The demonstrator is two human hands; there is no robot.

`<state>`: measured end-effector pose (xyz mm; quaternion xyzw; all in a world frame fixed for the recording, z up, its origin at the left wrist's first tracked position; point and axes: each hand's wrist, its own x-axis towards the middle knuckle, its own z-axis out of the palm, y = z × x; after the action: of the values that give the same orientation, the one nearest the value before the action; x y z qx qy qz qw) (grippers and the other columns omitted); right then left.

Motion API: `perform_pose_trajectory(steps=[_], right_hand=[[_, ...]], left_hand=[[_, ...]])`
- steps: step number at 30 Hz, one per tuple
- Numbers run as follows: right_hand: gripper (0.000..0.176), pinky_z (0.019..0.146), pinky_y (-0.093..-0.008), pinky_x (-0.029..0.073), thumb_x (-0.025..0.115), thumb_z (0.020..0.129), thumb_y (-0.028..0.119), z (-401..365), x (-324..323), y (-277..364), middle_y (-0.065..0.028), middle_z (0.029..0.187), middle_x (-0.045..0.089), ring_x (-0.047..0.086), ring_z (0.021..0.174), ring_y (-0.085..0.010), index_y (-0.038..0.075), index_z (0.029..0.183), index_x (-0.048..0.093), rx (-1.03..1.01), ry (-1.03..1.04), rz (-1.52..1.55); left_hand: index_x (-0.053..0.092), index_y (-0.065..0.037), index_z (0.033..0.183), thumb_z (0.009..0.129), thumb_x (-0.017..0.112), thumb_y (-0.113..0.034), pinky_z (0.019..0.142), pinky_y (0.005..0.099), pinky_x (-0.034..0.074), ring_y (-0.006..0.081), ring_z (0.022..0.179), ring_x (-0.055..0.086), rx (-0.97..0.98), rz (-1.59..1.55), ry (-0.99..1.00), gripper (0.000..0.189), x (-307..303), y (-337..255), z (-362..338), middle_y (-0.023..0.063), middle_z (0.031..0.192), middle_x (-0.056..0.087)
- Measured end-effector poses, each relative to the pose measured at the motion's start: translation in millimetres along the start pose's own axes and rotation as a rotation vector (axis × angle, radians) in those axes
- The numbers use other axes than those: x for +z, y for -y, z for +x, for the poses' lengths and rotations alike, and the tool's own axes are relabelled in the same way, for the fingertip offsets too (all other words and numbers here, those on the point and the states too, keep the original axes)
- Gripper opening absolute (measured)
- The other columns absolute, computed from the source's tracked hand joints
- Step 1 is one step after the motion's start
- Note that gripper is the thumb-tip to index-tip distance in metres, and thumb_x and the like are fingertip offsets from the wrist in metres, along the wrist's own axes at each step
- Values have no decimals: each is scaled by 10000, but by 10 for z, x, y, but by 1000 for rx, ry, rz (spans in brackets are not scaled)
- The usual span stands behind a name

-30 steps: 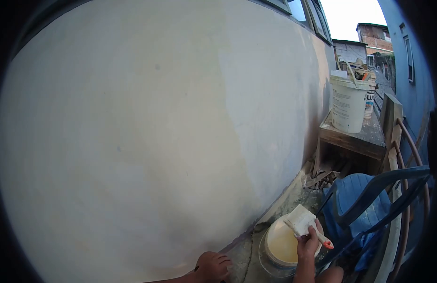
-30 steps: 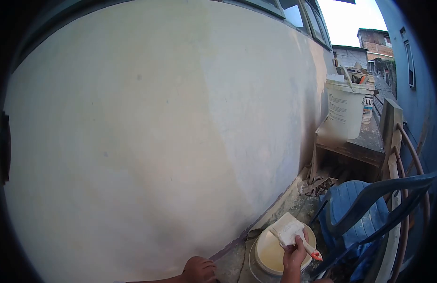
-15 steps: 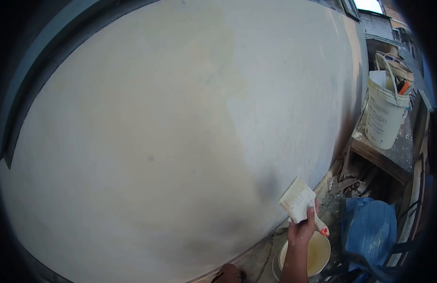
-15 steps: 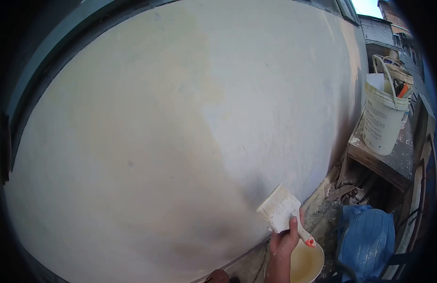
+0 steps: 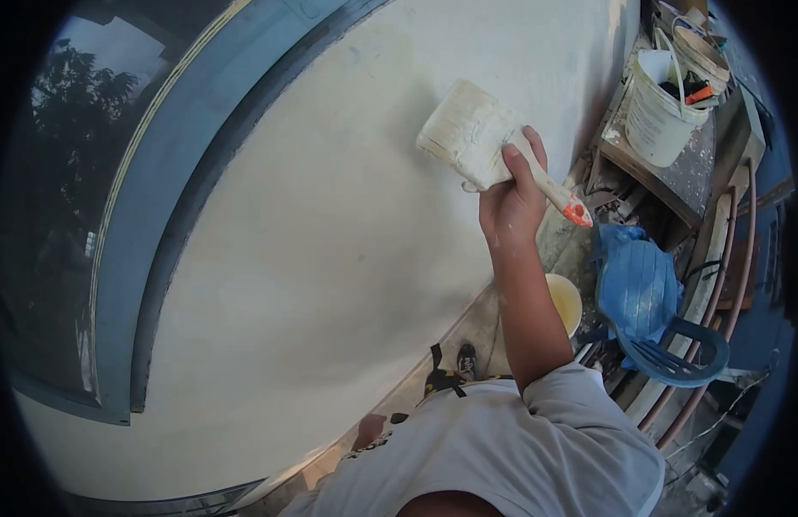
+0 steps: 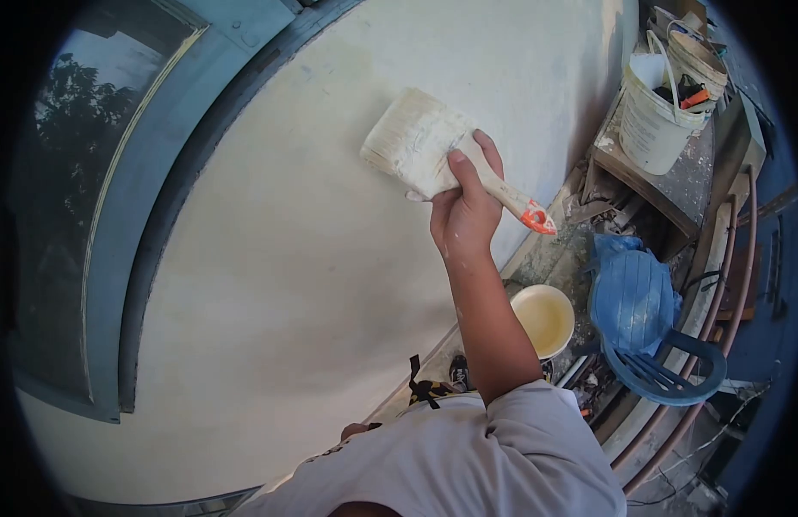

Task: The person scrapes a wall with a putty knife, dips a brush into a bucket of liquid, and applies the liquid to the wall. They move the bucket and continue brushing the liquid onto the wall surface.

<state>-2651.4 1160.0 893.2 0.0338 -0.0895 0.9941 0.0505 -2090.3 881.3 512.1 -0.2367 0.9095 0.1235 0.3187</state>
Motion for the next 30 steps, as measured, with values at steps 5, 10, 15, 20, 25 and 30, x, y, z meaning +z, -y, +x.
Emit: perform_pose_trajectory(steps=[5, 10, 15, 20, 25, 30], right_hand=[[364, 782, -445, 518, 518, 840, -6, 206, 402, -328, -167, 1141, 488, 540, 1050, -288, 53, 1178, 396, -6, 4, -14], [289, 572, -381, 538, 517, 830, -23, 430, 718, -430, -151, 1013, 528, 592, 913, -260, 85, 1078, 417, -96, 77, 15], [326, 465, -322, 525, 541, 819, 6, 629, 808, -494, -152, 1009, 505, 590, 824, -232, 82, 1095, 385, -170, 128, -9], [342, 464, -326, 526, 549, 803, -6, 658, 891, -472, -147, 993, 505, 583, 810, -225, 80, 1091, 387, -183, 97, 23], [317, 442, -315, 536, 548, 794, -17, 805, 767, -648, -139, 972, 507, 590, 775, -219, 78, 1061, 407, -163, 38, -69], [300, 419, -296, 524, 545, 799, -19, 698, 542, -552, -142, 984, 516, 599, 765, -212, 73, 1052, 414, -126, -10, -117]], left_hand=[[662, -111, 1017, 839, 493, -195, 835, 407, 476, 311, 971, 600, -39, 187, -98, 259, 111, 23, 116, 120, 1037, 645], [658, -111, 1025, 839, 493, -202, 833, 407, 476, 312, 971, 599, -13, 127, -107, 264, 112, 4, 93, 115, 1035, 647], [654, -112, 1032, 839, 494, -209, 832, 407, 477, 312, 970, 599, 8, 62, -98, 269, 198, -51, 0, 110, 1033, 648], [649, -112, 1040, 839, 494, -216, 831, 408, 477, 313, 969, 599, 26, -10, -81, 275, 352, -194, -121, 106, 1031, 649], [645, -112, 1047, 838, 495, -224, 829, 408, 477, 314, 968, 599, 50, -57, -71, 280, 394, -304, -158, 101, 1029, 650], [628, -95, 992, 828, 494, -250, 790, 417, 484, 329, 935, 596, 196, -177, -126, 263, 308, -379, 95, 108, 986, 646]])
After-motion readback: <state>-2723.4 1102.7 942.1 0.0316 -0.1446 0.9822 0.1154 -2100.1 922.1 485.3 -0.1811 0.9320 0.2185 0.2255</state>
